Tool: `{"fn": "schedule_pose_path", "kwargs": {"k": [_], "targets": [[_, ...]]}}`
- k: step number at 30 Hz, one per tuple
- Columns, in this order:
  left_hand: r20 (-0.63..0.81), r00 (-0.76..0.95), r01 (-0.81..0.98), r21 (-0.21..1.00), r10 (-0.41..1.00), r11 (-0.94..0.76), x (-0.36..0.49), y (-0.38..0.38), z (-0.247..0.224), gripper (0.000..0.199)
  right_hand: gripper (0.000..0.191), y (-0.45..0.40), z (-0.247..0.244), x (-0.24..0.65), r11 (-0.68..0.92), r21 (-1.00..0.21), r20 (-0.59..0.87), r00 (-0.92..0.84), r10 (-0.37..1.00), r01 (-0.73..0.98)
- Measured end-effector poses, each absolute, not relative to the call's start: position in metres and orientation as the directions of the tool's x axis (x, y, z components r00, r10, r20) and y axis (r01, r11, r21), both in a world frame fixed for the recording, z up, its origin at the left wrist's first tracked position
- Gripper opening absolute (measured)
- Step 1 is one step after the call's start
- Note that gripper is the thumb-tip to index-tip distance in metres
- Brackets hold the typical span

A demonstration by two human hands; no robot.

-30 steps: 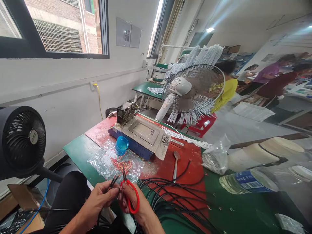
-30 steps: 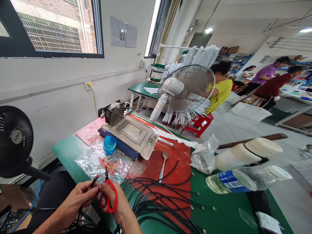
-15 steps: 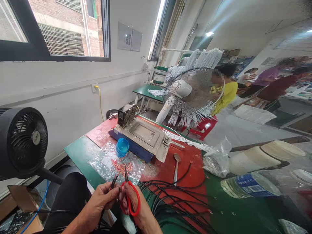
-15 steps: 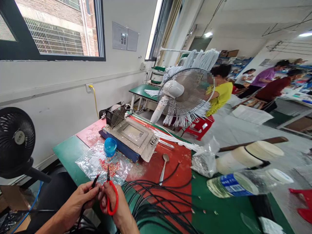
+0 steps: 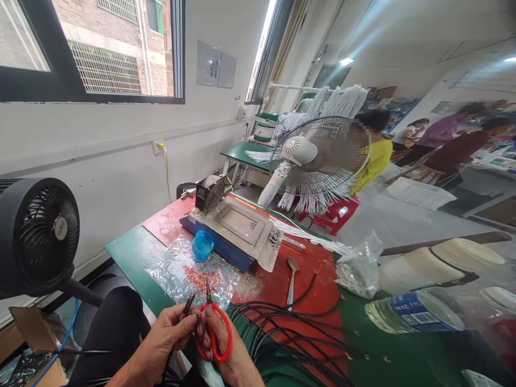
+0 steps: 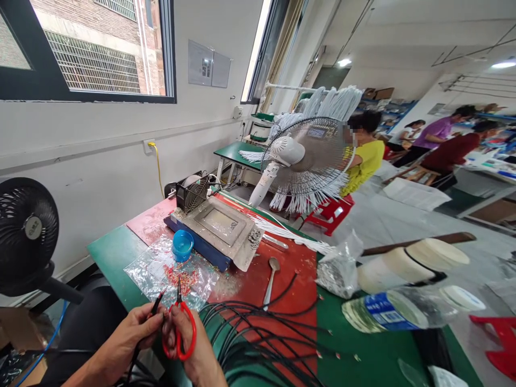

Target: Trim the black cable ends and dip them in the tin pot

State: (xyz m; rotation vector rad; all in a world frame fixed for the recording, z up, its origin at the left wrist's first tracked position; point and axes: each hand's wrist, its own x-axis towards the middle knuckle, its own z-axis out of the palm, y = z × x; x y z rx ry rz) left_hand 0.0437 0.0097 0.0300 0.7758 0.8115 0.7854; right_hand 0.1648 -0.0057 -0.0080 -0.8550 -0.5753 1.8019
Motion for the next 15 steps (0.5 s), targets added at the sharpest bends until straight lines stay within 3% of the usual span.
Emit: {"fn": "schedule_pose_path", "kwargs": {"k": [5, 10, 15], "targets": [[-0.300, 0.468, -0.254, 0.855, 0.831, 0.451, 0.0408, 0.0104, 0.0236, 0.023, 0.046, -0.0074, -0.0081, 0.1647, -0.362, -0.735, -0.281, -0.228, 0.932, -0.573], [-0.315, 0.460, -0.328, 0.809, 0.830, 0.489, 0.0429, 0.0097, 0.0255, 0.022, 0.043, -0.0073, -0.0060, 0.1640, -0.370, -0.726, -0.263, -0.263, 0.928, -0.580], [-0.258, 0.522, -0.314, 0.828, 0.813, 0.464, 0.0448, 0.0090, 0.0266, 0.024, 0.050, -0.0079, -0.0049, 0.1641, -0.300, -0.771, -0.207, -0.224, 0.952, -0.562]]}}
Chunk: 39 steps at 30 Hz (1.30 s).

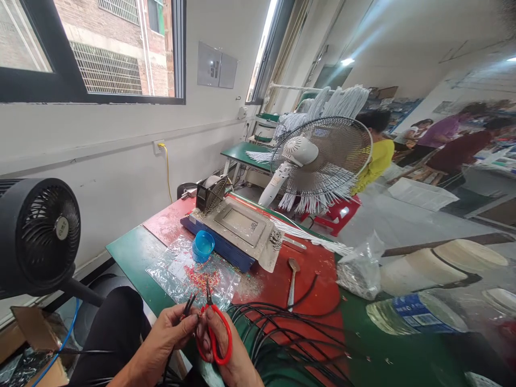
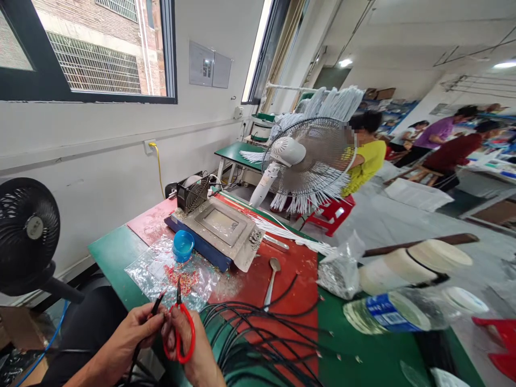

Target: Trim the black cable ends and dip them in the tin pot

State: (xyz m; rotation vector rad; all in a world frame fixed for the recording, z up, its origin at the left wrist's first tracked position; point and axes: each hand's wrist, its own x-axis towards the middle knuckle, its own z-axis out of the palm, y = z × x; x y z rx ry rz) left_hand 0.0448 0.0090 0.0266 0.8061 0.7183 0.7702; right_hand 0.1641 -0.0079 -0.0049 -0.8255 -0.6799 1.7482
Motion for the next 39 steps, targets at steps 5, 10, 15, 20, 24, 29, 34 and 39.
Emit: {"fn": "schedule_pose_path", "kwargs": {"k": [5, 10, 15, 20, 24, 29, 34, 39], "targets": [[-0.261, 0.509, -0.304, 0.837, 0.820, 0.455, 0.043, 0.008, 0.022, 0.022, 0.052, -0.009, 0.002, 0.165, -0.292, -0.801, -0.202, -0.224, 0.953, -0.522], [-0.271, 0.478, -0.287, 0.851, 0.836, 0.440, 0.042, 0.009, 0.020, 0.024, 0.049, -0.008, 0.005, 0.164, -0.262, -0.834, -0.182, -0.206, 0.961, -0.485], [-0.286, 0.454, -0.273, 0.857, 0.844, 0.438, 0.043, 0.010, 0.021, 0.027, 0.050, -0.008, 0.000, 0.163, -0.233, -0.856, -0.155, -0.200, 0.967, -0.462], [-0.289, 0.422, -0.295, 0.852, 0.859, 0.432, 0.045, 0.008, 0.027, 0.026, 0.047, -0.010, -0.004, 0.161, -0.223, -0.861, -0.170, -0.156, 0.973, -0.458], [-0.271, 0.440, -0.321, 0.843, 0.856, 0.432, 0.047, 0.008, 0.031, 0.023, 0.052, -0.011, -0.005, 0.160, -0.217, -0.866, -0.166, -0.151, 0.974, -0.451], [-0.249, 0.457, -0.318, 0.851, 0.854, 0.418, 0.044, 0.007, 0.022, 0.021, 0.052, -0.011, -0.002, 0.161, -0.236, -0.862, -0.190, -0.147, 0.971, -0.448], [-0.264, 0.430, -0.289, 0.866, 0.863, 0.409, 0.042, 0.008, 0.013, 0.020, 0.051, -0.011, 0.001, 0.160, -0.229, -0.873, -0.191, -0.131, 0.973, -0.431], [-0.259, 0.460, -0.358, 0.821, 0.849, 0.445, 0.045, 0.008, 0.020, 0.019, 0.051, -0.010, 0.001, 0.159, -0.216, -0.873, -0.184, -0.114, 0.976, -0.438]]}}
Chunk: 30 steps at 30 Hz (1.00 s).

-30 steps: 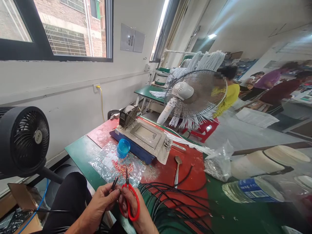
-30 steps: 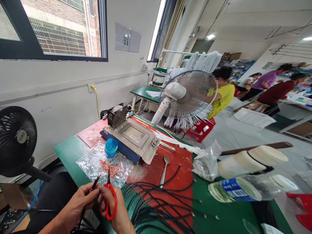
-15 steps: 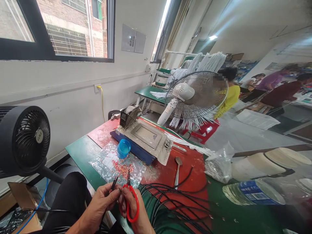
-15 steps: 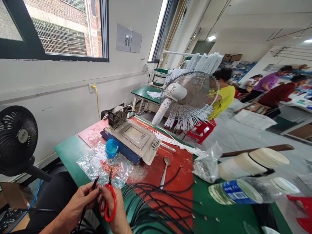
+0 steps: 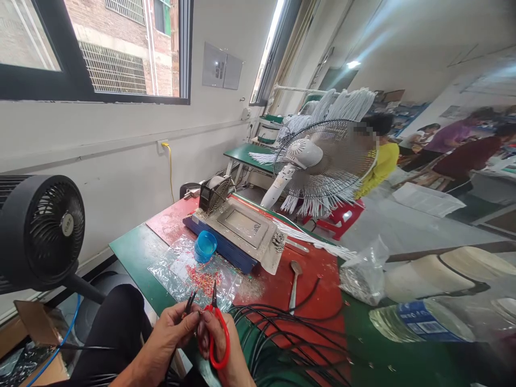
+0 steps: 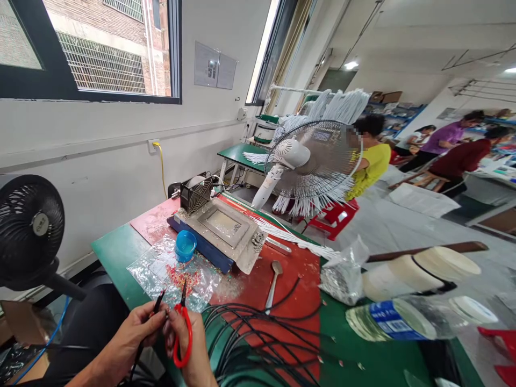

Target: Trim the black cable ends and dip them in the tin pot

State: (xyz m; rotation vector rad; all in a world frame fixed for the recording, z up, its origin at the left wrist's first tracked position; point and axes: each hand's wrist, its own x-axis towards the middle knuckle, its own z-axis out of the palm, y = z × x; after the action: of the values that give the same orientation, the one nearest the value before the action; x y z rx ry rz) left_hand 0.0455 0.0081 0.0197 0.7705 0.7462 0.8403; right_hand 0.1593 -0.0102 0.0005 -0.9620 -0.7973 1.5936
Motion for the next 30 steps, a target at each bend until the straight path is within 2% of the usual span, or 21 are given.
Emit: {"fn": "schedule_pose_path", "kwargs": {"k": [16, 30], "targets": [[-0.324, 0.396, -0.350, 0.812, 0.859, 0.467, 0.043, 0.009, 0.017, 0.021, 0.049, -0.011, -0.009, 0.158, -0.222, -0.863, -0.183, -0.129, 0.975, -0.453], [-0.336, 0.311, -0.231, 0.881, 0.889, 0.414, 0.037, 0.009, 0.005, 0.027, 0.054, -0.011, -0.008, 0.157, -0.298, -0.888, -0.308, -0.030, 0.951, -0.350]]}}
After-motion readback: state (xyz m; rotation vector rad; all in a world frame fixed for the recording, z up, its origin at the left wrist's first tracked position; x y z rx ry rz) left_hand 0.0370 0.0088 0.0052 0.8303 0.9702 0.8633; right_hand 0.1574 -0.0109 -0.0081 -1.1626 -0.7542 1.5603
